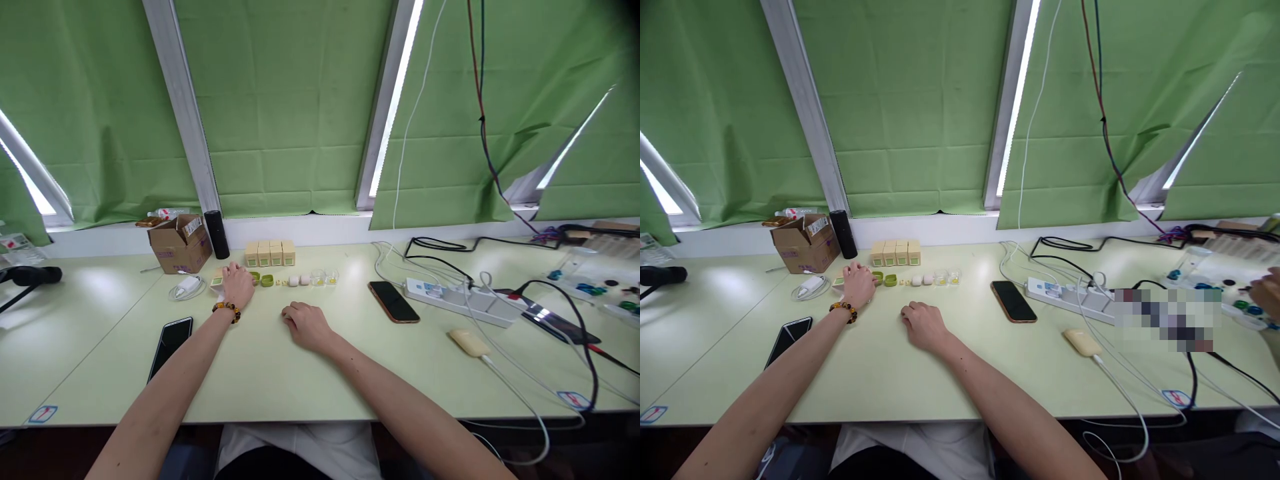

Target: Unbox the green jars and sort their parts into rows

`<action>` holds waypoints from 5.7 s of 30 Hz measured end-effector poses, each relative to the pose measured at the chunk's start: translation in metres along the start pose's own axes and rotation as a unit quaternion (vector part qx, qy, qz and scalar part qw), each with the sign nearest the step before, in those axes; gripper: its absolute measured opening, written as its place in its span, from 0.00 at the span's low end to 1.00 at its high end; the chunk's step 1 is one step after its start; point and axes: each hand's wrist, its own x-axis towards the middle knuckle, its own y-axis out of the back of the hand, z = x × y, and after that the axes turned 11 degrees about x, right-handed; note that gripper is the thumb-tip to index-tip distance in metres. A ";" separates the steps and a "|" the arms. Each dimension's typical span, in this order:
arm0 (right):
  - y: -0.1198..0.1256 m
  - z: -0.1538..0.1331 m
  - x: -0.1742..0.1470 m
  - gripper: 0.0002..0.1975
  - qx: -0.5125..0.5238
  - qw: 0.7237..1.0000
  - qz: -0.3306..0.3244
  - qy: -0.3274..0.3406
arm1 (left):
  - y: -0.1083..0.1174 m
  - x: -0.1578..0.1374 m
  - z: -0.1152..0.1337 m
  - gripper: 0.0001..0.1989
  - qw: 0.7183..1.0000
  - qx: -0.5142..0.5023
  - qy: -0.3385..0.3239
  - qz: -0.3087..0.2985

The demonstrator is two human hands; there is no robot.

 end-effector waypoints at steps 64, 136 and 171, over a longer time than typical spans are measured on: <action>0.006 -0.001 0.035 0.26 -0.083 0.990 -0.049 -0.108 | 0.049 -0.019 0.022 0.16 0.988 -0.119 -0.093 -0.034; 0.027 0.083 0.176 0.17 -0.014 0.980 0.138 -0.146 | 0.034 -0.071 0.037 0.08 0.947 -0.228 -0.226 -0.015; 0.003 0.031 0.009 0.38 0.657 0.751 0.066 -0.021 | 0.016 -0.054 0.036 0.32 0.767 -0.623 -0.061 -0.140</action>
